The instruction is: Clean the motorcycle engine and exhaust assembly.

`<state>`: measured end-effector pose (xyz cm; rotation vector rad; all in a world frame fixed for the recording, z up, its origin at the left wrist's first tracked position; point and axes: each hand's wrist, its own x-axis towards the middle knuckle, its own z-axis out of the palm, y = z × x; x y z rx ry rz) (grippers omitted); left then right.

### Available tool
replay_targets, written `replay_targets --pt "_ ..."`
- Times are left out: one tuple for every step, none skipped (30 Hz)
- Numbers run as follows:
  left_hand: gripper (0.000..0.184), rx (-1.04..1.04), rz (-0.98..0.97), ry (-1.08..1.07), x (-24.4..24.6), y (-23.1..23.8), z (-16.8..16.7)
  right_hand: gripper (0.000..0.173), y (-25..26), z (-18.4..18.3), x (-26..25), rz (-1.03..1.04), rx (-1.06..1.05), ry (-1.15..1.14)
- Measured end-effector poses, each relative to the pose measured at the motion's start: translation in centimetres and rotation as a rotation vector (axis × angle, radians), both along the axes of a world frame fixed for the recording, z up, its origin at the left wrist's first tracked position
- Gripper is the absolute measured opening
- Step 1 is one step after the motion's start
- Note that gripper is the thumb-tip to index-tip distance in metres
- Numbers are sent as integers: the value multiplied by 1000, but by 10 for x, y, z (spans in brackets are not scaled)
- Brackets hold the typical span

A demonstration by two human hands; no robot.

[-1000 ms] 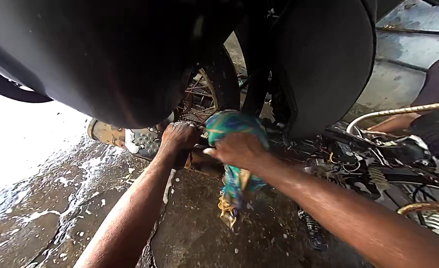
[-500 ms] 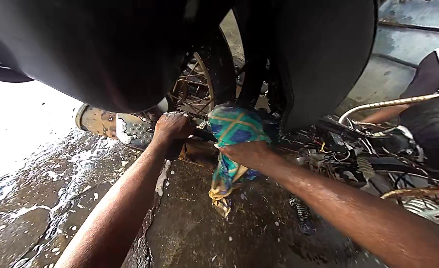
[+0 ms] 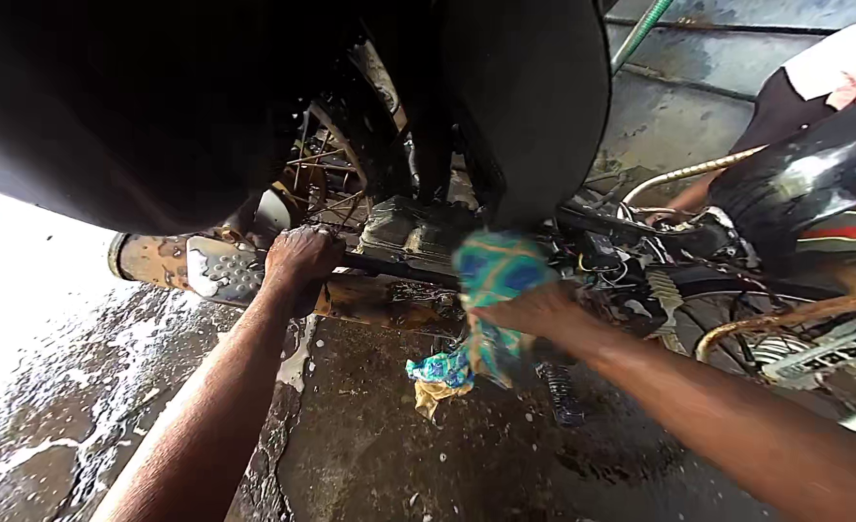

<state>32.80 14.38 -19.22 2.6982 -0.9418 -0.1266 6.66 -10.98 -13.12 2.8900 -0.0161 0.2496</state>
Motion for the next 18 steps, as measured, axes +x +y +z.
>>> replay_targets --pt "50 -3 -11 -1 1 0 0 45 19 -3 21 5 119 15" --pt "50 -2 -17 2 2 0 1 45 37 -7 41 24 128 88" --pt "50 2 -16 7 3 2 2 44 55 -10 59 60 88 218" --pt "50 4 -15 15 4 2 4 45 67 -14 75 95 50 323" --pt "49 -2 -16 29 4 3 6 44 71 -17 82 136 21 356" --pt "49 -11 -18 33 4 4 6 42 67 -19 81 173 -5 339" --pt "50 -19 -22 31 4 4 6 40 59 -14 71 174 -4 327" --pt "50 -27 -27 34 2 4 7 40 46 -8 54 156 -10 315" --pt "50 -27 -25 32 0 4 8 39 28 -2 34 132 -45 308" --pt "49 -24 -23 22 -1 4 9 39 8 5 12 84 -81 325" --pt "49 -22 -20 7 -3 4 10 33 -15 9 -10 65 -141 312" --pt "49 -16 -8 4 -6 2 12 27 -37 12 -29 21 -215 330" --pt "49 -4 5 2 -9 0 14 24 -53 14 -45 -21 -284 336" --pt "50 10 17 8 -12 -2 17 20 -61 16 -57 -15 -352 308" --pt "50 17 25 13 -14 -4 18 19 -61 18 -63 17 -391 269" --pt "50 20 33 12 -15 -5 18 18 -59 14 -62 92 -411 223" --pt "49 15 34 8 -14 -4 17 19 -53 10 -53 201 -400 176" --pt "48 5 31 5 -14 -2 15 19 -31 11 -37 274 -352 199"
